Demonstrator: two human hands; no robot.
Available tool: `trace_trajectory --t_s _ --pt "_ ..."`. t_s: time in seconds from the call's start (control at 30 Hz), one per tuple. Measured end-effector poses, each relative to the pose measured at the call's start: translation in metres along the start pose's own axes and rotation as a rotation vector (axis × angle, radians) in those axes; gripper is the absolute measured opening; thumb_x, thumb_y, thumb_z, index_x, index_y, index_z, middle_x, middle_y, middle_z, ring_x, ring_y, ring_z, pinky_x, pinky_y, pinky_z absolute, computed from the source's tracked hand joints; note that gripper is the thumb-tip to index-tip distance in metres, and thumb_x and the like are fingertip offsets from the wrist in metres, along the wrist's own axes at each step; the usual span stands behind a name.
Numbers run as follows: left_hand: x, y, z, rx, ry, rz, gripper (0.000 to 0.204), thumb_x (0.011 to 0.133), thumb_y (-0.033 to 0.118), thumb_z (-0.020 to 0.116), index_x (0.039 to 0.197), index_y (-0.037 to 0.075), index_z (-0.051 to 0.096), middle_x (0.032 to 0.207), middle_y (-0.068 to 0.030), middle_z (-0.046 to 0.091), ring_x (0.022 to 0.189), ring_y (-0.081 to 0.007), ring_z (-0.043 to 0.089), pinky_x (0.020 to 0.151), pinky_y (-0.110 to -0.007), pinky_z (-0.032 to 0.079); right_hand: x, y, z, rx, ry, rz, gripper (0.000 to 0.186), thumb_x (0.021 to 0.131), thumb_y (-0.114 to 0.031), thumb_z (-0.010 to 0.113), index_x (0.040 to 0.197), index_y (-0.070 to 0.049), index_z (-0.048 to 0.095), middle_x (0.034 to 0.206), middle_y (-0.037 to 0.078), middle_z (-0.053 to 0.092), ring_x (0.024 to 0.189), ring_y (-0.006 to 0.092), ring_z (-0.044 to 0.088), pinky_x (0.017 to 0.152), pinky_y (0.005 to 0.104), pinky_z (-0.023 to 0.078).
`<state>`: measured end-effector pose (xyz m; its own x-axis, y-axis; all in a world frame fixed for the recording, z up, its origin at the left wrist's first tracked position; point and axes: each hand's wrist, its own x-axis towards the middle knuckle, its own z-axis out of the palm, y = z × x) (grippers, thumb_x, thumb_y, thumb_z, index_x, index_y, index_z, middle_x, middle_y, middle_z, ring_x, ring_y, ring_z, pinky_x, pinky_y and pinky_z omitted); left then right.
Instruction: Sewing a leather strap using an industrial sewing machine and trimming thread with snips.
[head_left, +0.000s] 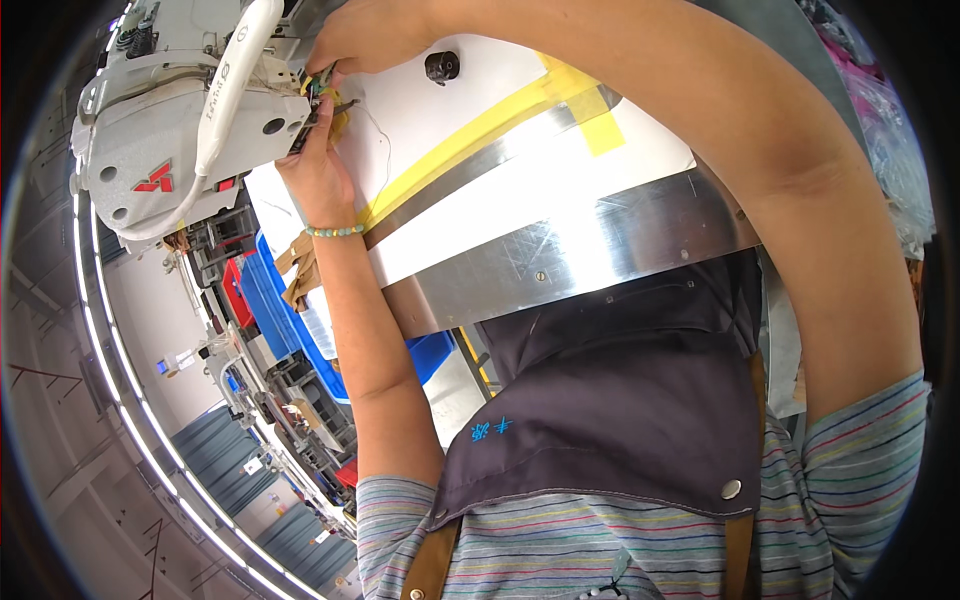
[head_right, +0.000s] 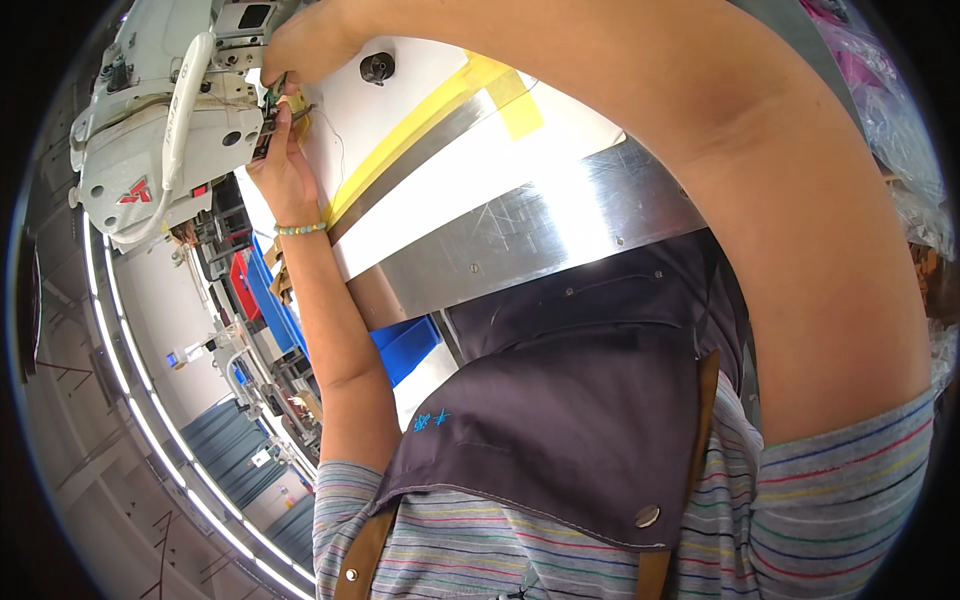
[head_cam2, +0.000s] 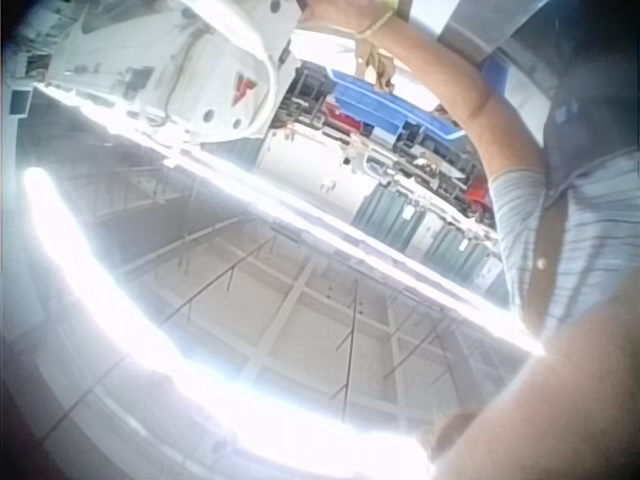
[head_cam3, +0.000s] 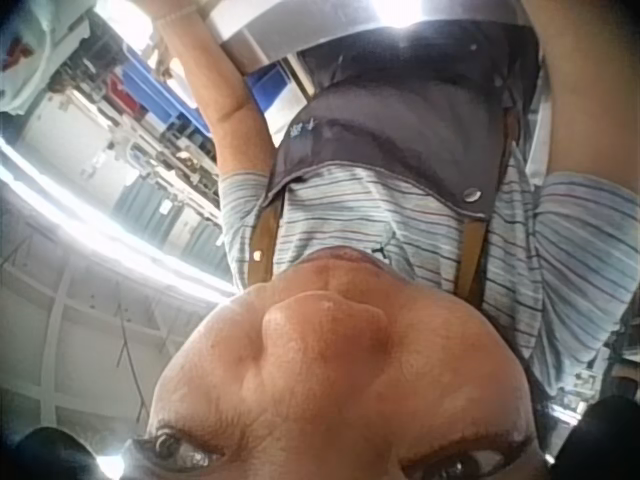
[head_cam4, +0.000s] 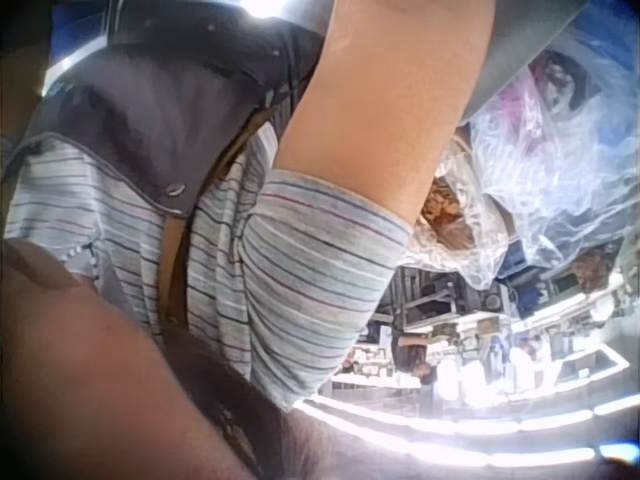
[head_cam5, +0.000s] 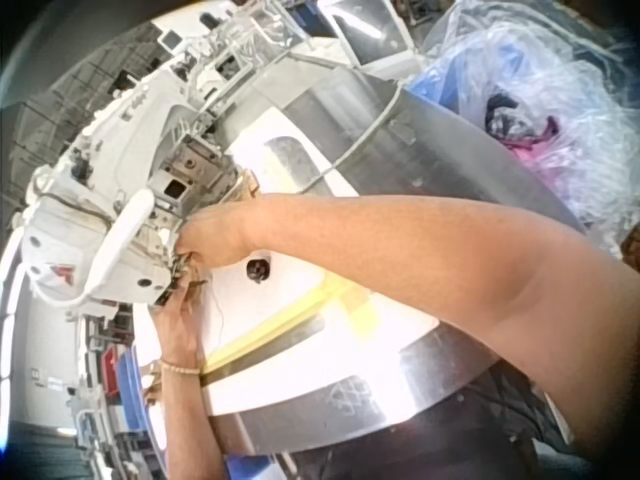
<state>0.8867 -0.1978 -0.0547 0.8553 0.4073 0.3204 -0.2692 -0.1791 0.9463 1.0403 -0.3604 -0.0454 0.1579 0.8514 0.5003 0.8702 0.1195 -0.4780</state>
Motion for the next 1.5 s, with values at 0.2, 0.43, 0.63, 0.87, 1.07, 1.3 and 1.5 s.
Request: trace_trajectory --t_s 0.2,0.43,0.63,0.87,1.07,1.3,1.5 --pt "0.002 -0.003 -0.003 -0.006 0.007 0.015 0.042 0.087 -0.013 0.069 0.126 -0.005 0.058 0.123 -0.0119 0.065 0.110 -0.0201 0.065 0.100 -0.032 0.052 0.001 0.006 0.008 -0.116 0.130 -0.118 0.024 0.086 -0.014 0.059 0.101 0.000 0.073 0.100 0.024 0.072 0.098 0.0409 0.069 0.086 0.0472 0.054" --pt "0.002 -0.004 -0.006 0.002 -0.002 0.024 0.038 0.089 -0.012 0.068 0.125 -0.003 0.061 0.123 -0.0114 0.067 0.110 -0.0189 0.065 0.099 -0.032 0.052 0.001 0.008 0.006 -0.212 0.196 -0.260 0.016 0.084 -0.010 0.059 0.088 -0.002 0.071 0.093 0.020 0.070 0.092 0.0384 0.069 0.081 0.0463 0.055" --pt "0.002 -0.006 -0.008 -0.016 0.015 0.008 0.040 0.086 -0.014 0.070 0.123 -0.004 0.060 0.120 -0.0117 0.066 0.107 -0.0197 0.066 0.100 -0.032 0.052 0.001 0.004 0.004 -0.262 0.154 -0.184 0.022 0.079 -0.011 0.062 0.094 -0.004 0.075 0.097 0.020 0.072 0.092 0.0406 0.069 0.081 0.0464 0.055" --pt "0.000 -0.003 -0.008 0.066 -0.036 -0.007 0.042 0.083 -0.013 0.074 0.122 -0.005 0.060 0.108 -0.0118 0.071 0.097 -0.0199 0.069 0.088 -0.033 0.058 -0.005 -0.012 0.002 0.005 0.114 0.083 0.025 0.075 -0.019 0.071 0.093 -0.002 0.076 0.090 0.022 0.072 0.088 0.0408 0.069 0.079 0.0457 0.055" --pt "0.001 -0.003 -0.007 0.045 -0.050 -0.013 0.038 0.082 -0.014 0.072 0.118 -0.006 0.061 0.103 -0.0123 0.071 0.095 -0.0202 0.070 0.087 -0.033 0.059 0.002 -0.015 0.007 0.110 0.263 0.049 0.031 0.076 -0.025 0.074 0.095 -0.001 0.077 0.091 0.023 0.072 0.085 0.0382 0.070 0.076 0.0440 0.054" --pt "0.001 0.002 -0.010 0.146 -0.166 -0.017 0.037 0.083 -0.013 0.072 0.118 -0.005 0.062 0.106 -0.0117 0.071 0.100 -0.0200 0.068 0.094 -0.033 0.057 -0.001 -0.012 0.009 0.160 0.162 0.103 0.031 0.077 -0.023 0.075 0.096 0.002 0.077 0.093 0.022 0.074 0.088 0.0360 0.071 0.080 0.0410 0.055" --pt "0.001 0.000 -0.010 0.124 -0.168 0.000 0.034 0.082 -0.013 0.072 0.115 -0.004 0.065 0.106 -0.0101 0.072 0.099 -0.0172 0.069 0.092 -0.030 0.056 -0.002 -0.014 0.012 0.121 0.166 0.150 0.036 0.077 -0.026 0.079 0.099 0.002 0.076 0.098 0.022 0.074 0.094 0.0364 0.070 0.084 0.0407 0.054"
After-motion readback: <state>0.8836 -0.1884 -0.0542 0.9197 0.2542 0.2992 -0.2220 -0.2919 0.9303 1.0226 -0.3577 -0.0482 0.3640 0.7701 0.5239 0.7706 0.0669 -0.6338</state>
